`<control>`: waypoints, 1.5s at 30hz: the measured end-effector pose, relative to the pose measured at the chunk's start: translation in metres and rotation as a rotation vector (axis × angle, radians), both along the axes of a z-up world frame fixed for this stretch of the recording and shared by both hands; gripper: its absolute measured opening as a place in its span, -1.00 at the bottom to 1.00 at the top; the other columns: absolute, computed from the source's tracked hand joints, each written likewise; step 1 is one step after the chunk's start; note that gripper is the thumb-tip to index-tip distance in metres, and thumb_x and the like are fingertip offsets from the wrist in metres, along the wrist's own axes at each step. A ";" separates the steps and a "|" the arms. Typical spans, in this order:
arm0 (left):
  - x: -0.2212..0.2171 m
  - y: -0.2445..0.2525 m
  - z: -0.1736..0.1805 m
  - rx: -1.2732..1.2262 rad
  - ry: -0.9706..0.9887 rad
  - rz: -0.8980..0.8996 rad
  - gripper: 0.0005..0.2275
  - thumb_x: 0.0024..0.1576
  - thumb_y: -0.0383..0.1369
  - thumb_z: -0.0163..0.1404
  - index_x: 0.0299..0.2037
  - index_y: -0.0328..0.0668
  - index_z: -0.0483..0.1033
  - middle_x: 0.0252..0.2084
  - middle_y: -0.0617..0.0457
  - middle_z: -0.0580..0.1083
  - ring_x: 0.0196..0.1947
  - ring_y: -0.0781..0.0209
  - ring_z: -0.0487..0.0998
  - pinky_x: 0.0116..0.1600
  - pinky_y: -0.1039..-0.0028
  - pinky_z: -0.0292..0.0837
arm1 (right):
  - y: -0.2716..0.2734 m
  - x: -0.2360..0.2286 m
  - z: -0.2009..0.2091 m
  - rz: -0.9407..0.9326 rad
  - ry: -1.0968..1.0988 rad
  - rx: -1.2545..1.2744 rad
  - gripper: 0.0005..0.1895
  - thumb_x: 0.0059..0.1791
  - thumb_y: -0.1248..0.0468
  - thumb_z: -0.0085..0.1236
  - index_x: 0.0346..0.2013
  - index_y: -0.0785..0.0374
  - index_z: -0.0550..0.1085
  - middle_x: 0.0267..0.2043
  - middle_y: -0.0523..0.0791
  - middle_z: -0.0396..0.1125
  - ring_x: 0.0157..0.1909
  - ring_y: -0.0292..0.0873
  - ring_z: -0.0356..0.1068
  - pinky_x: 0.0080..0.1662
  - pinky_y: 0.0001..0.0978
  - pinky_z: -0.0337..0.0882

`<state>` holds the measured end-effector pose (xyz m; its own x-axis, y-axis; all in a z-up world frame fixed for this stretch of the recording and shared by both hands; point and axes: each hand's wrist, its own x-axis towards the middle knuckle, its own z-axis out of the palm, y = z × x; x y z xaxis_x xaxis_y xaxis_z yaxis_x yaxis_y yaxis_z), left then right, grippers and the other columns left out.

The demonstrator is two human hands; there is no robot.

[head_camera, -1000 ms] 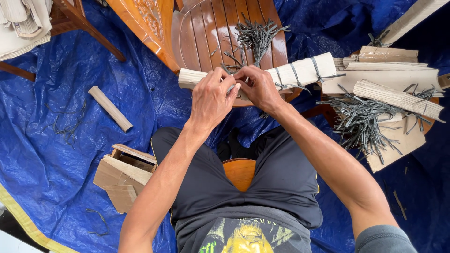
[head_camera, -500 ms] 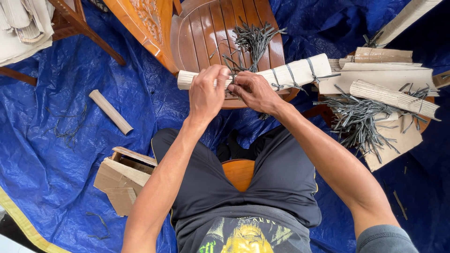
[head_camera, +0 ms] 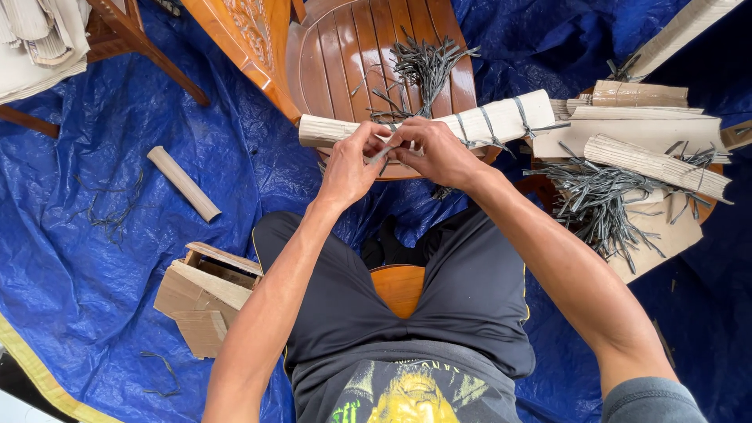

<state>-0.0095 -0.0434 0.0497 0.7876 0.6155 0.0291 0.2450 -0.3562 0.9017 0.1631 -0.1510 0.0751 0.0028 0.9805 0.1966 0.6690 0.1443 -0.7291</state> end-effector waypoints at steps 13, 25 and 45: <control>0.001 -0.012 -0.002 0.172 -0.006 0.085 -0.85 0.08 -0.48 0.15 -0.15 -0.27 0.61 -0.30 -0.03 0.63 -0.30 0.13 0.70 -0.16 0.34 0.59 | -0.011 -0.015 -0.023 -0.105 -0.427 0.305 -0.84 -0.05 0.45 0.19 -0.20 0.31 0.42 -0.21 -0.03 0.37 -0.09 0.02 0.36 -0.04 -0.17 0.42; -0.006 -0.024 0.007 0.577 0.001 0.169 -0.85 0.12 -0.45 0.19 -0.27 -0.26 0.44 -0.27 -0.04 0.52 -0.35 -0.01 0.64 -0.31 0.24 0.53 | -0.018 -0.019 -0.016 -0.068 -0.274 0.320 -0.82 -0.02 0.44 0.23 -0.17 0.33 0.43 -0.19 -0.02 0.38 -0.12 0.04 0.36 -0.07 -0.14 0.40; -0.012 -0.043 -0.036 0.203 -0.432 0.277 -0.86 0.27 -0.36 0.07 -0.25 -0.28 0.46 -0.12 -0.04 0.52 -0.20 0.22 0.54 -0.11 0.40 0.49 | -0.008 -0.013 -0.022 -0.560 0.115 0.005 -0.73 0.11 0.16 0.14 -0.18 0.36 0.53 -0.39 -0.02 0.48 -0.46 -0.15 0.42 -0.39 -0.25 0.37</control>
